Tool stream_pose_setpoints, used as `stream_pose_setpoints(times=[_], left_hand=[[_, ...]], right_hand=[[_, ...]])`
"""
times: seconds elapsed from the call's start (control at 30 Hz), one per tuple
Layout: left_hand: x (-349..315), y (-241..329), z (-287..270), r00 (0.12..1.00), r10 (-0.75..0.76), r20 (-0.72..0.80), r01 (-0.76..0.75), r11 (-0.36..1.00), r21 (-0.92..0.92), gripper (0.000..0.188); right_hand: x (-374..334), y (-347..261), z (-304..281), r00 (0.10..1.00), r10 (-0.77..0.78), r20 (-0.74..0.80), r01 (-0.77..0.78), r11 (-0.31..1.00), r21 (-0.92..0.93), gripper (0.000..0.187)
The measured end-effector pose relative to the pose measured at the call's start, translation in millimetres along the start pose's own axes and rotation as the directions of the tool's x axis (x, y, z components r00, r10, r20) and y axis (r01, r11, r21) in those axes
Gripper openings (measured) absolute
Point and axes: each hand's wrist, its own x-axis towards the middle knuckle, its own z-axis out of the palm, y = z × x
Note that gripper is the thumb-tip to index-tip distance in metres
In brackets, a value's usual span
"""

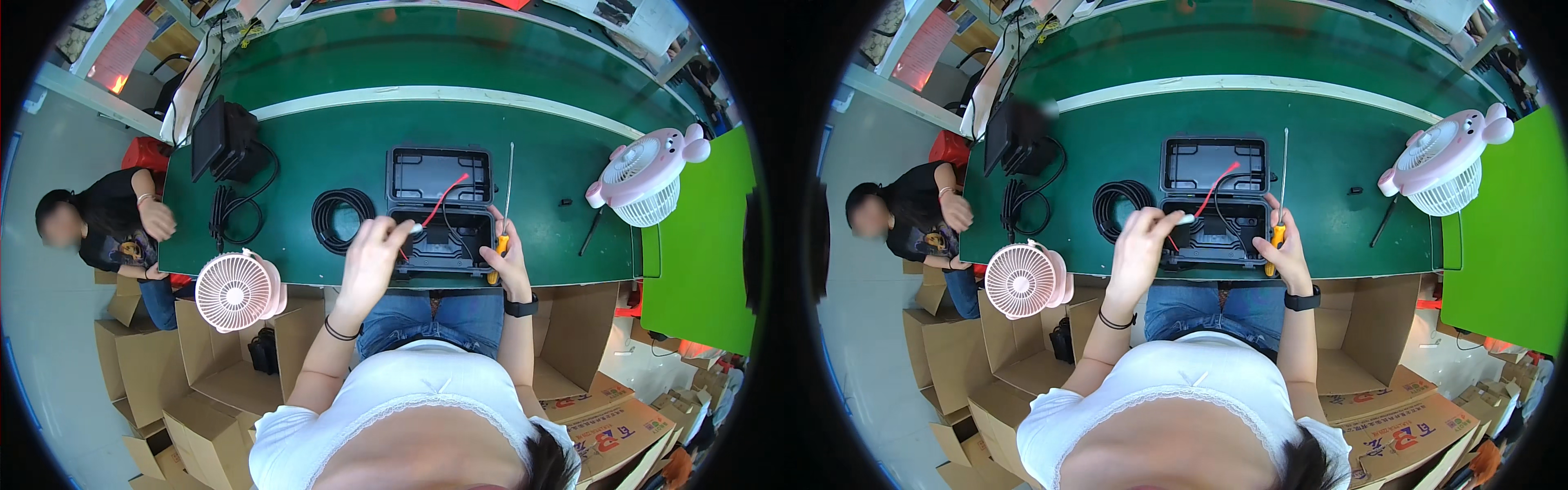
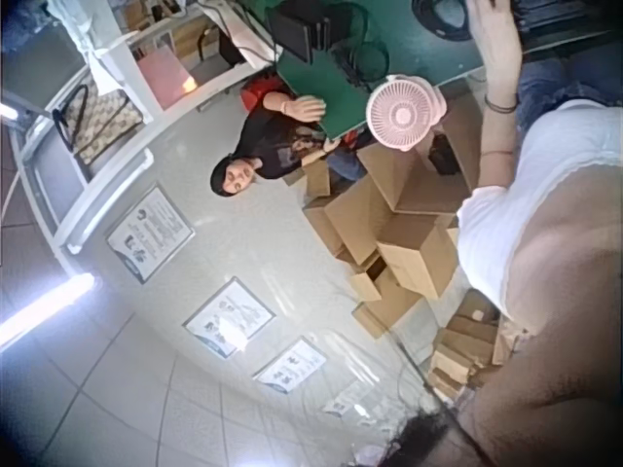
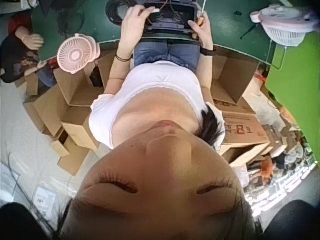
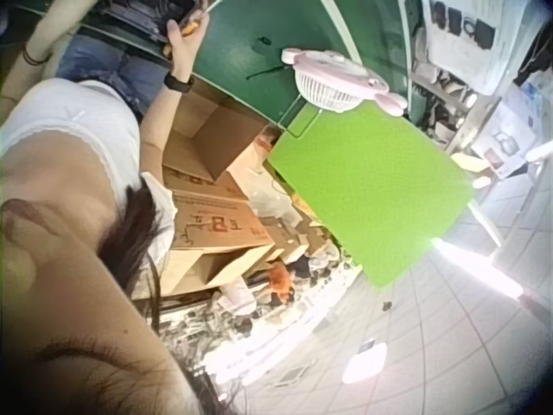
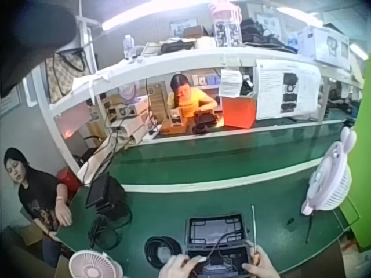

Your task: Assembling a black plastic electronic enclosure by placing a cable inside and securing the lid with a screwdriver.

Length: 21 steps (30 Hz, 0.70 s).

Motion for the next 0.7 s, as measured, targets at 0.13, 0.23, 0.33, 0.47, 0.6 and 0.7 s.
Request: stream_pose_setpoints(times=[0.13,0.23,0.33,0.47,0.6,0.7], left_hand=[[-1,7,20,0.982,0.087,0.169,-0.081,0.996,-0.045,0.042],[-1,14,23,0.974,0.107,0.198,-0.060,0.972,-0.229,0.063],[-11,21,22,0.936,0.188,0.298,-0.166,0.981,-0.099,0.082],[-32,25,34,0.933,0.200,0.300,-0.229,0.971,0.066,0.080],[-33,24,38,0.939,0.241,0.246,-0.276,0.954,0.114,0.078],[-29,22,39,0.910,0.296,0.291,-0.356,0.917,0.180,0.079]], right_hand=[[-1,-1,4,1.000,0.004,0.000,-0.004,0.999,0.032,0.042],[-2,0,-2,1.000,0.012,-0.004,-0.012,1.000,0.007,0.042],[2,6,-16,0.996,-0.064,0.058,0.066,0.997,-0.042,0.041],[32,-17,-20,0.993,-0.038,-0.110,0.048,0.995,0.092,0.040],[69,-34,-20,0.997,-0.017,-0.070,0.004,0.981,-0.191,0.037],[90,-38,-16,0.999,0.026,0.023,-0.020,0.975,-0.219,0.035]])
